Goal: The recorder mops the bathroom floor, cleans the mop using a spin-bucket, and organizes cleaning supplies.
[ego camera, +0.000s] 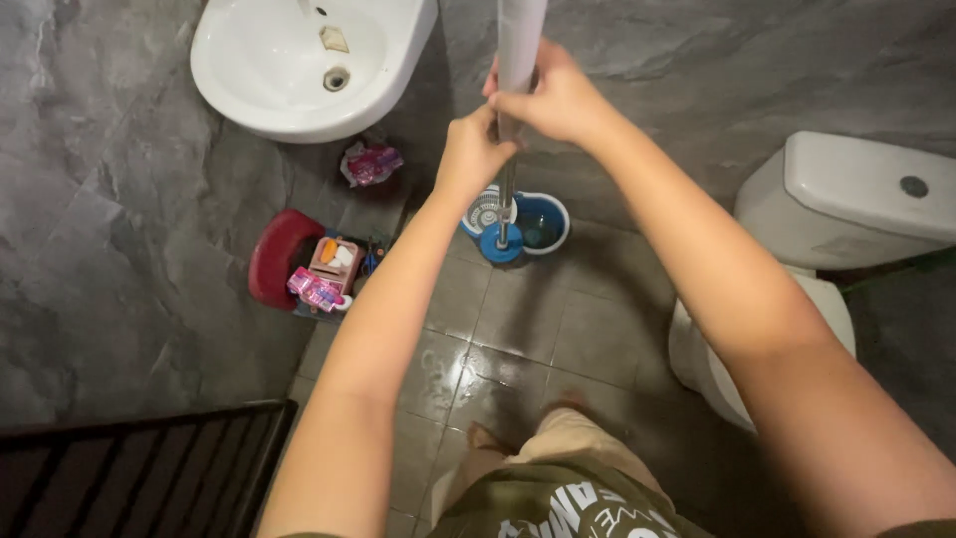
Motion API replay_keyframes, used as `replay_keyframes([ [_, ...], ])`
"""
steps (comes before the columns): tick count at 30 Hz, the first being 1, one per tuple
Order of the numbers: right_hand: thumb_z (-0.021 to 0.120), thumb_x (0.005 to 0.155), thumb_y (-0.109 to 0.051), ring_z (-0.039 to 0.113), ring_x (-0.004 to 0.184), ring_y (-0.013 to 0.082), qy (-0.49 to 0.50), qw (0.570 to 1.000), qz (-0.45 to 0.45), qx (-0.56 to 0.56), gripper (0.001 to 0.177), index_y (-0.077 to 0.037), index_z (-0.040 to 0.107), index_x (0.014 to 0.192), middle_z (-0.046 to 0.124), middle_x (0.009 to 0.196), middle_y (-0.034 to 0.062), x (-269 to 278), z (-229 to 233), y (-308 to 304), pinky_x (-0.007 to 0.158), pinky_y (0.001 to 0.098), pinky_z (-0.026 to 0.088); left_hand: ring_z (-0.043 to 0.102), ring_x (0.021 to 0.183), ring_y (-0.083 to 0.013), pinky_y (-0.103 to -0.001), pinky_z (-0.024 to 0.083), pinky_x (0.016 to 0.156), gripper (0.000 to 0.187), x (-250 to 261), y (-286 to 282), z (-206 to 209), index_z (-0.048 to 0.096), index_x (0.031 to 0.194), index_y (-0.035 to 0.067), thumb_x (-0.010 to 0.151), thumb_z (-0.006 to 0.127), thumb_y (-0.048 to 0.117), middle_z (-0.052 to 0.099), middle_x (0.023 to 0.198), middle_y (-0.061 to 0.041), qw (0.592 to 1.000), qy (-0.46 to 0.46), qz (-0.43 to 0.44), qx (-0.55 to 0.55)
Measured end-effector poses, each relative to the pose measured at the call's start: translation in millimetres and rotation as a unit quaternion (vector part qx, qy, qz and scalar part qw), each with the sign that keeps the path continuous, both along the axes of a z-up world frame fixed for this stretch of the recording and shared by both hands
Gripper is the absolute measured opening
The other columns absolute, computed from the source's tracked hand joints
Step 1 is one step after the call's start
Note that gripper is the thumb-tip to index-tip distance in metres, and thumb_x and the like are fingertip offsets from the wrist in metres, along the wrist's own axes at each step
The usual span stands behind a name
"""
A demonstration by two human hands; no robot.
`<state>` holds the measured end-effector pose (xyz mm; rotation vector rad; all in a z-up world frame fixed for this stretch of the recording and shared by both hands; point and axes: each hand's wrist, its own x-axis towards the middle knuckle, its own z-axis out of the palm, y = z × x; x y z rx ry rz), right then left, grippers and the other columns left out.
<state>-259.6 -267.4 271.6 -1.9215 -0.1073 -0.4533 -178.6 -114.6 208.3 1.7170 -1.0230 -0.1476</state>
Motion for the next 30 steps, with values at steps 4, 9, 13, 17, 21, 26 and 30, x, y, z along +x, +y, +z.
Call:
replay_keyframes([
  [4,0.076,0.088,-0.005,0.071,0.103,0.0164,0.001,1.000,-0.023,-0.020,0.034,-0.003,0.057,0.116,0.072,0.106,0.0051,-30.3,11.1,-36.1,0.093,0.0350,0.059,0.075,0.072,-0.0275,-0.039,0.056,0.069,0.034,-24.1,-41.4,9.3,0.070,0.105,0.000,0.074,0.082,0.008,0.075,0.080,-0.017,1.000,-0.001,0.019,0.020],
  [9,0.077,0.087,-0.006,0.072,0.111,0.0166,-0.013,1.000,-0.013,0.025,0.034,-0.004,0.058,0.116,0.073,0.113,0.0027,-57.9,-7.9,-105.5,0.098,0.0347,0.058,0.074,0.076,-0.0326,-0.041,0.056,0.070,0.039,-69.2,-96.8,1.2,0.068,0.112,0.000,0.074,0.078,0.004,0.073,0.085,-0.019,0.999,-0.034,0.021,-0.024],
  [13,0.083,0.088,-0.008,0.070,0.108,0.0179,-0.033,0.999,-0.006,-0.025,0.036,-0.002,0.062,0.117,0.072,0.112,0.0052,-76.3,-21.6,-163.4,0.095,0.0345,0.058,0.073,0.080,-0.0369,-0.042,0.056,0.073,0.039,-79.9,-147.7,-8.0,0.068,0.112,0.000,0.077,0.082,0.007,0.073,0.086,-0.022,0.997,-0.048,0.054,0.010],
  [17,0.087,0.091,-0.016,0.074,0.094,0.0168,-0.007,0.995,-0.101,0.017,0.034,0.000,0.065,0.111,0.076,0.104,0.0081,-87.9,-11.2,-189.9,0.083,0.0326,0.060,0.074,0.090,-0.0385,-0.043,0.057,0.077,0.049,-87.8,-186.2,-7.7,0.062,0.123,0.002,0.079,0.083,0.006,0.075,0.096,-0.022,0.996,-0.081,0.041,-0.022],
  [21,0.090,0.089,-0.017,0.076,0.088,0.0183,-0.105,0.963,-0.249,-0.008,0.040,0.004,0.064,0.110,0.079,0.097,0.0121,-105.9,-14.0,-180.9,0.080,0.0334,0.060,0.075,0.091,-0.0388,-0.043,0.058,0.079,0.062,-102.1,-220.7,-22.1,0.052,0.136,0.000,0.079,0.076,0.002,0.075,0.097,-0.023,0.997,-0.053,0.035,-0.043],
  [26,0.090,0.082,-0.020,0.074,0.091,0.0200,-0.087,0.967,-0.241,-0.008,0.053,0.003,0.058,0.118,0.075,0.101,0.0123,-112.8,-57.1,-177.8,0.081,0.0328,0.059,0.076,0.094,-0.0378,-0.043,0.058,0.082,0.051,-105.8,-238.0,-90.4,0.058,0.124,-0.002,0.079,0.078,0.006,0.075,0.095,-0.024,0.998,0.011,0.068,0.005],
  [30,0.086,0.084,-0.020,0.073,0.097,0.0195,0.022,0.997,-0.057,-0.045,0.039,-0.002,0.066,0.113,0.075,0.102,0.0100,-131.3,-68.1,-179.7,0.084,0.0331,0.057,0.073,0.099,-0.0382,-0.043,0.057,0.083,0.036,-111.1,-215.5,-143.5,0.067,0.111,-0.002,0.076,0.072,0.002,0.074,0.100,-0.026,0.992,0.038,0.088,0.078],
])
